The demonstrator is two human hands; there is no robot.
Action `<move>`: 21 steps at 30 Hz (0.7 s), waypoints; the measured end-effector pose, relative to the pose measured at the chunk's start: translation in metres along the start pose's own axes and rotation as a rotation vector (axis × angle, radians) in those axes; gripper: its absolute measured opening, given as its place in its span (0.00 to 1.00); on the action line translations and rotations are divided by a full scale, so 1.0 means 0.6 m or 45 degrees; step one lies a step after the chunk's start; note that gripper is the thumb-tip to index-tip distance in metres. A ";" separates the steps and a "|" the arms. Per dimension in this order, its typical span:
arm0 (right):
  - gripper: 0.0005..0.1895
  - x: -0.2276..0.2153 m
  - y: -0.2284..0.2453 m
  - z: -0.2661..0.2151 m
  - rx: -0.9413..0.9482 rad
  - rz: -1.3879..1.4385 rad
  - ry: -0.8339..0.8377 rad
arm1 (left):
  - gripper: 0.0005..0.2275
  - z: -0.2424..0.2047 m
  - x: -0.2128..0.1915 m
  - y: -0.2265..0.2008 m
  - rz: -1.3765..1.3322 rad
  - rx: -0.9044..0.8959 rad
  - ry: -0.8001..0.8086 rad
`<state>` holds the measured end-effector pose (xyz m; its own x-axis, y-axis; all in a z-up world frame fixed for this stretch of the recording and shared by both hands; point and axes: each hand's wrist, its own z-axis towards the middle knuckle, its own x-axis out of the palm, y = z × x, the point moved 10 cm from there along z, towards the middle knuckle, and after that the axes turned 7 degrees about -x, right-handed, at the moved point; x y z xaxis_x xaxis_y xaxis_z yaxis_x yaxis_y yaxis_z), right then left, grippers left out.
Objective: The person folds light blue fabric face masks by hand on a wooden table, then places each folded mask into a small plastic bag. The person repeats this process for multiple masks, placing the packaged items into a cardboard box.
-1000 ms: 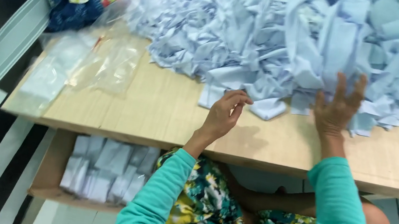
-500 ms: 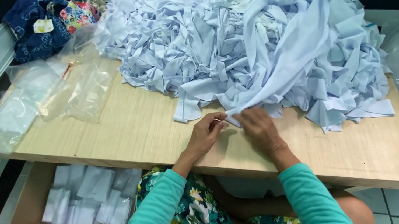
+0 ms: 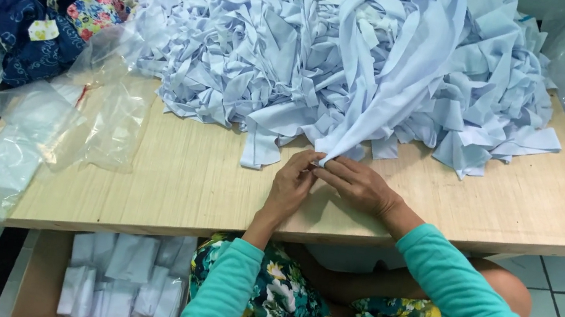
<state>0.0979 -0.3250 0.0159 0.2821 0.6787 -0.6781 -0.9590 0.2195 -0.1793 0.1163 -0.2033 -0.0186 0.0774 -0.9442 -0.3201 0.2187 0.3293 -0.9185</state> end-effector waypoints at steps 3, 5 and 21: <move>0.11 -0.017 -0.008 0.016 0.099 0.084 -0.073 | 0.08 0.007 -0.002 0.059 -0.024 -0.092 -0.082; 0.10 -0.012 -0.043 -0.016 0.241 0.020 -0.140 | 0.07 0.009 0.001 0.073 -0.004 -0.101 -0.085; 0.15 -0.153 -0.239 -0.238 1.041 -0.311 -0.598 | 0.08 -0.004 -0.001 0.021 0.044 -0.060 -0.035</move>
<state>0.2058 -0.5189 0.0020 0.6229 0.7214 -0.3027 -0.6076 0.6899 0.3936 0.1168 -0.1989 -0.0304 0.1106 -0.9317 -0.3461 0.1692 0.3608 -0.9172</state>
